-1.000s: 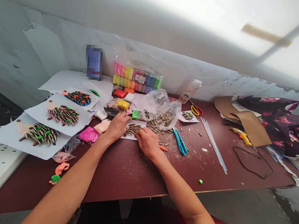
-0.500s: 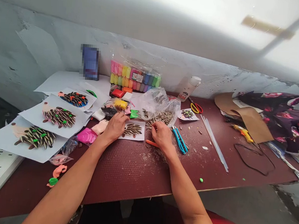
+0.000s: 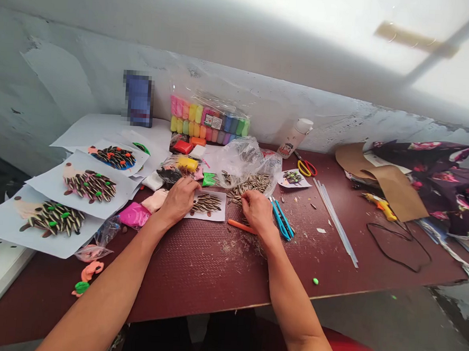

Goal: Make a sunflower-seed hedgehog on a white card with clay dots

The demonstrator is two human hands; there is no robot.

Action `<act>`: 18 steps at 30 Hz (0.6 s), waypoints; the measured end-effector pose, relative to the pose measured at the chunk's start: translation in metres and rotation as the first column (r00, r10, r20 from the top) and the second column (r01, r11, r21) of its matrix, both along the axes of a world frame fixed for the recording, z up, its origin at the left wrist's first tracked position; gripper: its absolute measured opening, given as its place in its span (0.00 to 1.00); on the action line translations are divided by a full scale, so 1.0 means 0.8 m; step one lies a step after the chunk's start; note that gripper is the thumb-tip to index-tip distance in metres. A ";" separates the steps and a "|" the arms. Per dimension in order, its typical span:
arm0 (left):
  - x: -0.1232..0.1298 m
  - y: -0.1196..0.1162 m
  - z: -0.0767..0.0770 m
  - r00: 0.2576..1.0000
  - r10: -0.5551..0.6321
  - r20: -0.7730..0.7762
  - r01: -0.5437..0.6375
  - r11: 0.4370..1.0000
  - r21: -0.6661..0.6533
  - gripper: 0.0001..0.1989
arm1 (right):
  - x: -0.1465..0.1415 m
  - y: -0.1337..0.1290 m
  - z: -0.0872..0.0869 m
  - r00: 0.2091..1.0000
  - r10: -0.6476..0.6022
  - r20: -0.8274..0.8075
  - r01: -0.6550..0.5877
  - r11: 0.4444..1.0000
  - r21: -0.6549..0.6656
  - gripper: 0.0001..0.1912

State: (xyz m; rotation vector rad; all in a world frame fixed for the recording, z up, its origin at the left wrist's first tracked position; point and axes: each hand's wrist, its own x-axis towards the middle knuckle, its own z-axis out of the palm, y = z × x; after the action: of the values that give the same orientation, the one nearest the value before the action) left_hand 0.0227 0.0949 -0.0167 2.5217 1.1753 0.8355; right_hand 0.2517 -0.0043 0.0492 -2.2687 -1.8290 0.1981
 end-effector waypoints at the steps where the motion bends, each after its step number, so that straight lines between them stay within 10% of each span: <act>1: 0.000 0.000 0.000 1.000 0.001 0.002 -0.001 1.000 0.000 0.13 | 0.004 0.001 -0.001 1.000 -0.007 -0.002 0.007 1.000 0.000 0.11; 18: 0.002 -0.006 0.006 0.998 0.056 0.025 -0.056 0.998 0.029 0.16 | -0.011 0.000 -0.003 0.988 0.148 -0.052 -0.150 0.988 -0.028 0.11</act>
State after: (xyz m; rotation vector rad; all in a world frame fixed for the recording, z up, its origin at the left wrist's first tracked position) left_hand 0.0240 0.0904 -0.0116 2.5054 1.2401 0.9009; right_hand 0.2425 -0.0041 0.0470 -2.1282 -1.9840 0.3075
